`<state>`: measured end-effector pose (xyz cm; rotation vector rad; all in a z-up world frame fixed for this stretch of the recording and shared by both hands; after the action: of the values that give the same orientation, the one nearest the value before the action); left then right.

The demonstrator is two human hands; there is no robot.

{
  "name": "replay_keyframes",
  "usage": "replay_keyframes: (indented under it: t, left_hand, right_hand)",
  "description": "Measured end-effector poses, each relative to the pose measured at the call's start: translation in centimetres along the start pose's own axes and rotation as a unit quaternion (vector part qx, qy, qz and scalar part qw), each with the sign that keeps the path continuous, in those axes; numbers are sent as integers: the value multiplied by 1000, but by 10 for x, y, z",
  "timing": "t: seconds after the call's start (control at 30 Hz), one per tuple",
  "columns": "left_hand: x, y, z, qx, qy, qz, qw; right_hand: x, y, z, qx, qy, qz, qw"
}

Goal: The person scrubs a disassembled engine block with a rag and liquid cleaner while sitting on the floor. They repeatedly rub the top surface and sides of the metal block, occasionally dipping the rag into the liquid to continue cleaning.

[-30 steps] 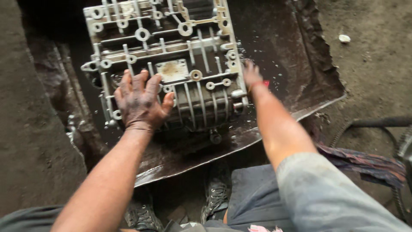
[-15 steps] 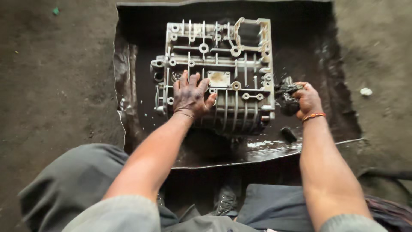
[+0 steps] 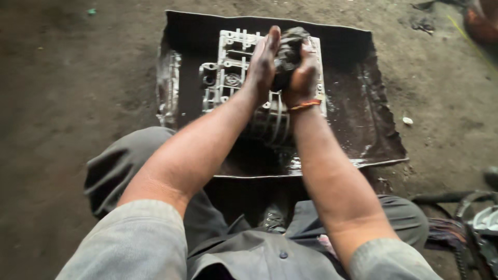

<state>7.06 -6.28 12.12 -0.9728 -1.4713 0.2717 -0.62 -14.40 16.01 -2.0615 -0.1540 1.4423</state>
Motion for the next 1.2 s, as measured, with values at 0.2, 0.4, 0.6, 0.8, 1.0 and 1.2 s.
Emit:
replay_keyframes:
  t: [0.2,0.4,0.6,0.8,1.0,1.2]
  left_hand:
    - [31,109,-4,237,11,-105,966]
    - [59,154,-8,206,-29,-72,975]
    - [85,160,-24,75,-191,-250,946]
    - [43,159,-21,72,-48,-598,797]
    - [-17,131,-1,-86,133,-760,631]
    - [-45,124,33,-180,125,-802,556]
  right_hand:
    - [89,-59,18,17,-91,-13,996]
    - [121,-124,40,-140,-210,-158,955]
    - [114,-127,30,-183,-167,-15,969]
    - [93,-97,-18,-140,-154,663,719]
    - [37,-60,-38,-146,8,834,532]
    - [22,8,-64,-117,-101,864,479]
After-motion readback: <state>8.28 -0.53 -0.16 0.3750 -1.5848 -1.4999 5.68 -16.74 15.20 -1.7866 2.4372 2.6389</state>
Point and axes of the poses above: each hand's wrist, its own z-axis away from the middle knuckle, its own y-axis out of the back of the hand, x = y × z, the point moved 7 cm from there along -z, towards the middle knuckle, and after that the axes turned 11 degrees about z, right-handed, at the moved point
